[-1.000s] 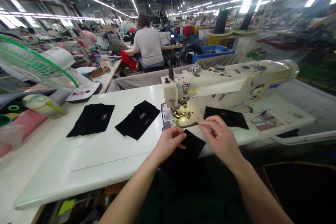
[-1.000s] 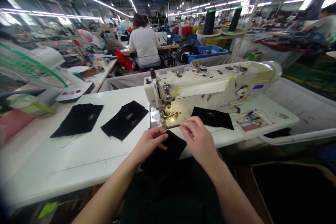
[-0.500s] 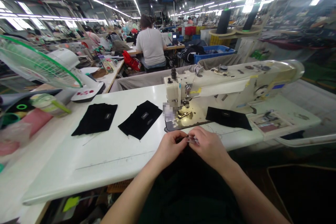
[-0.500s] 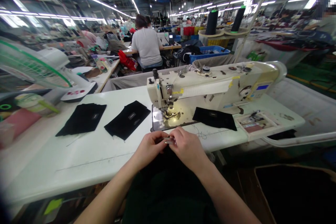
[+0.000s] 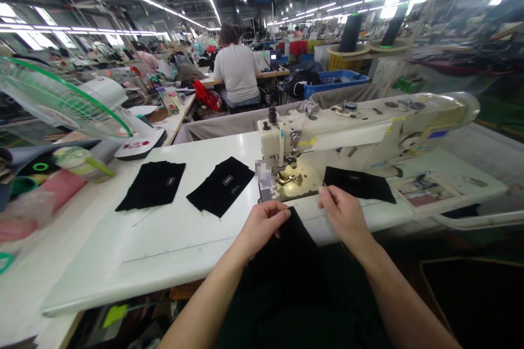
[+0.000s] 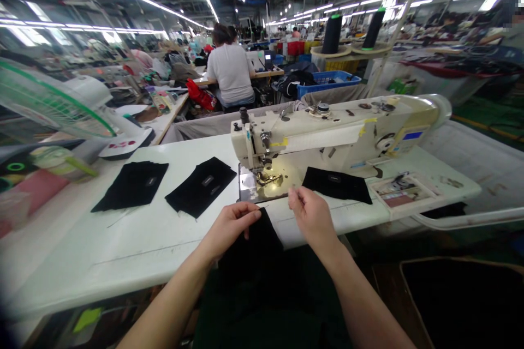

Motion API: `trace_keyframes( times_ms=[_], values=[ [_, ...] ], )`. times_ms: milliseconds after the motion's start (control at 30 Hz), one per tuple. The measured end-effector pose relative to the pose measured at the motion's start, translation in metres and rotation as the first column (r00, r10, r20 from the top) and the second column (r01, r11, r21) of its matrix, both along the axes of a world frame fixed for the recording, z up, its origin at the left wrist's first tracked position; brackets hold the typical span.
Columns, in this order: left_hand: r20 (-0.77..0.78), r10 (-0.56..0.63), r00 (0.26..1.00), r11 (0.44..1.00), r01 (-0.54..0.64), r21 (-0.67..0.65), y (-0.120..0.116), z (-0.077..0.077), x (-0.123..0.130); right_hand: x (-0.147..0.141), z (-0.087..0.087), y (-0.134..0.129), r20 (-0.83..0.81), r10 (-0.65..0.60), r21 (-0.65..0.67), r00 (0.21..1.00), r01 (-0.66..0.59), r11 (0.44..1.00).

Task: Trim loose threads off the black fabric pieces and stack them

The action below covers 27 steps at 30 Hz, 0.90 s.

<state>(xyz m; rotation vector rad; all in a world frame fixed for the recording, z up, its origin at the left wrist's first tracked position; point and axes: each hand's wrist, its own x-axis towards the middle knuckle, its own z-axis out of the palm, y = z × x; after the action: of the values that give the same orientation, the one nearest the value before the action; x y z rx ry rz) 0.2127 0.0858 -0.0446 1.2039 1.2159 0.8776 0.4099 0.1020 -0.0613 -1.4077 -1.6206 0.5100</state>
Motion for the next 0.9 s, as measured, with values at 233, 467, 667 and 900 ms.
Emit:
trace_keyframes(
  times_ms=[233, 467, 667, 900],
  values=[
    [-0.019, -0.014, 1.0, 0.999, 0.014, 0.039, 0.0, -0.001, 0.004, -0.013, 0.002, -0.011, 0.075, 0.328, 0.041, 0.942, -0.332, 0.942],
    [-0.038, -0.004, 0.999, 0.999, 0.006, 0.037, -0.002, 0.0, 0.001, -0.013, -0.007, -0.007, 0.002, 0.122, 0.032, 0.992, -0.122, 0.992],
    [0.068, 0.074, 0.995, 0.996, -0.071, -0.046, 0.0, -0.002, 0.0, -0.003, 0.001, -0.011, 0.092, 0.252, -0.089, 0.963, -0.244, 0.966],
    [0.024, 0.046, 0.999, 0.999, -0.045, -0.024, 0.0, -0.003, -0.001, -0.009, 0.001, -0.013, 0.337, 0.267, 0.156, 0.903, -0.333, 0.93]
  ],
)
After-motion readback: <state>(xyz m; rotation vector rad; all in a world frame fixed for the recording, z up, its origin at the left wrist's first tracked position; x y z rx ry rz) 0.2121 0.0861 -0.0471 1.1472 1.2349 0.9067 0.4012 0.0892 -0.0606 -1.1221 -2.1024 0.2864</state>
